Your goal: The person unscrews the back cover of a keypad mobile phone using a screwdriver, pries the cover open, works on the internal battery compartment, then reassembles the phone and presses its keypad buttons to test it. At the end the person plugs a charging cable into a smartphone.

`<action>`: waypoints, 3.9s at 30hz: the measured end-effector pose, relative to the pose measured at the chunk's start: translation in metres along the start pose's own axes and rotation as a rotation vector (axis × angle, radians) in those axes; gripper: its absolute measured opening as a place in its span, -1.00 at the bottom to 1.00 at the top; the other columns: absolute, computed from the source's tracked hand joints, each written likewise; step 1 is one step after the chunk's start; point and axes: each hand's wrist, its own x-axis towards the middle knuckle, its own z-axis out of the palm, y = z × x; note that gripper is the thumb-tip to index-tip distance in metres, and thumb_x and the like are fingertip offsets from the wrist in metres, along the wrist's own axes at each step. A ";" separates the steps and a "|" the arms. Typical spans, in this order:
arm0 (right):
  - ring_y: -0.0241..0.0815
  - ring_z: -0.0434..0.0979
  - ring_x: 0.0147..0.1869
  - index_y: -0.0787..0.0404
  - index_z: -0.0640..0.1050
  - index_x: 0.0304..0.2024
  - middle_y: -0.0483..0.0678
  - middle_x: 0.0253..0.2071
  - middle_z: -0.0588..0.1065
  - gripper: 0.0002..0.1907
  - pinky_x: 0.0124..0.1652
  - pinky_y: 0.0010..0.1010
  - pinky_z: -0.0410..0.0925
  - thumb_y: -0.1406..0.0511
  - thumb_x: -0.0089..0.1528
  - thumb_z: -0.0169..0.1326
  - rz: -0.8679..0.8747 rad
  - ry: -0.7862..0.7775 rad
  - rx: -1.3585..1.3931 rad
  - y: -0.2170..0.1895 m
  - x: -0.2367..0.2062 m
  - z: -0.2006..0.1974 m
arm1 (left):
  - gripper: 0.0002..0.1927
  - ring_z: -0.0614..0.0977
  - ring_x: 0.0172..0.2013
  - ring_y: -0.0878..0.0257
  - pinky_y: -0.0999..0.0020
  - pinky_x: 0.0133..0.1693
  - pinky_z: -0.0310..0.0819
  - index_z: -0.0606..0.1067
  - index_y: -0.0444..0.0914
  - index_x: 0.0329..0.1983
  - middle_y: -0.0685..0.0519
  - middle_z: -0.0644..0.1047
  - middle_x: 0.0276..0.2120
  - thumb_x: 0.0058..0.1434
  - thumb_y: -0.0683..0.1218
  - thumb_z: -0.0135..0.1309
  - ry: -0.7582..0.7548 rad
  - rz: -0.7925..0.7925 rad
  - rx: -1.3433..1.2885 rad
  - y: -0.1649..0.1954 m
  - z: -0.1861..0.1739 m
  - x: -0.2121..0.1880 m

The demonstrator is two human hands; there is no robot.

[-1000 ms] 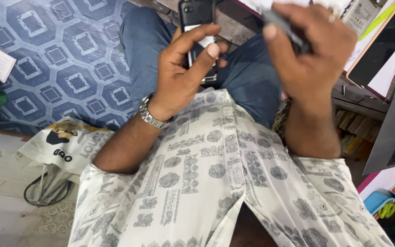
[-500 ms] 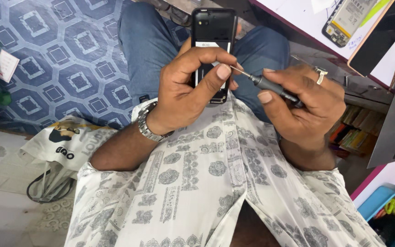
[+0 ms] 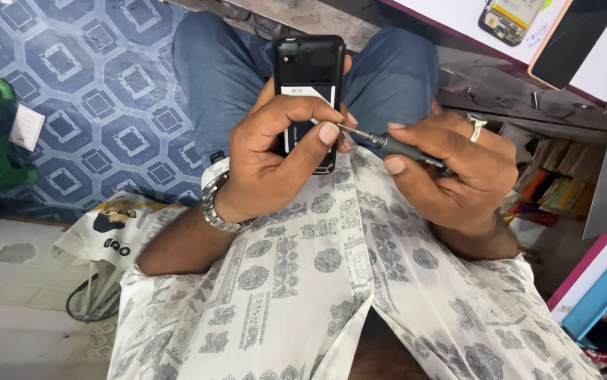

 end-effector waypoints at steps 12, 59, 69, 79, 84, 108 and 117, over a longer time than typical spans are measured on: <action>-0.22 0.61 -0.32 0.49 0.58 -0.03 0.17 -0.25 0.60 -0.74 -0.46 -0.54 0.34 0.47 0.27 0.30 -0.020 -0.026 0.021 0.002 -0.004 0.004 | -0.90 0.70 -0.13 0.33 0.46 -0.07 0.68 0.48 -0.36 0.05 -0.23 0.43 0.27 0.55 -0.25 0.02 -0.040 -0.082 0.021 -0.002 -0.003 -0.008; -0.53 0.45 -0.25 0.34 0.53 -0.04 -0.17 -0.25 0.53 -0.82 -0.29 -0.67 0.28 0.46 0.33 0.23 0.441 -0.015 0.585 0.044 -0.045 0.035 | -0.90 0.66 -0.10 0.28 0.39 -0.04 0.59 0.55 -0.34 -0.04 -0.11 0.53 0.12 0.41 -0.26 0.14 -0.027 -0.272 0.159 -0.016 0.004 -0.020; -0.39 0.59 -0.23 0.40 0.52 -0.04 0.00 -0.21 0.57 -0.82 -0.20 -0.65 0.42 0.48 0.33 0.21 0.454 0.227 0.682 0.041 -0.051 0.025 | 0.03 0.59 0.02 0.38 0.46 0.14 0.54 -0.39 -0.08 0.55 -0.12 0.25 0.49 0.39 -0.28 0.13 -0.061 -0.241 -0.241 -0.008 0.003 -0.010; -0.23 0.64 -0.30 0.45 0.46 -0.08 0.20 -0.22 0.57 -0.77 -0.34 -0.52 0.49 0.47 0.28 0.21 0.054 0.073 0.218 0.006 -0.030 0.012 | -0.09 0.48 0.01 0.41 0.54 0.01 0.42 -0.16 -0.22 0.65 -0.03 0.18 0.50 0.31 -0.44 -0.10 -0.123 -0.360 -0.343 -0.001 -0.001 -0.006; -0.15 0.64 -0.34 0.52 0.48 -0.19 0.34 -0.29 0.57 -0.73 -0.38 -0.40 0.47 0.46 0.16 0.28 -0.074 0.122 0.037 0.005 -0.033 0.014 | -0.16 0.43 0.09 0.46 0.60 0.10 0.36 -0.12 -0.22 0.65 0.03 0.11 0.51 0.40 -0.46 -0.13 -0.140 -0.277 -0.160 0.004 0.005 -0.010; -0.09 0.69 -0.24 0.52 0.52 -0.19 0.23 -0.31 0.58 -0.83 -0.14 -0.28 0.58 0.45 0.29 0.19 0.047 0.029 0.068 -0.007 -0.026 0.010 | -0.04 0.08 0.46 0.43 0.49 0.33 0.28 -0.30 -0.18 0.63 0.10 -0.21 0.56 0.30 -0.44 -0.13 -0.240 -0.289 -0.138 0.003 0.003 -0.012; -0.10 0.69 -0.27 0.52 0.53 -0.18 0.22 -0.33 0.58 -0.84 -0.19 -0.34 0.56 0.45 0.30 0.18 0.024 0.035 0.042 -0.003 -0.027 0.012 | -0.08 -0.11 0.55 0.39 0.43 0.47 0.14 -0.30 -0.15 0.60 0.13 -0.24 0.56 0.33 -0.47 -0.17 -0.264 -0.230 -0.133 -0.003 0.006 -0.016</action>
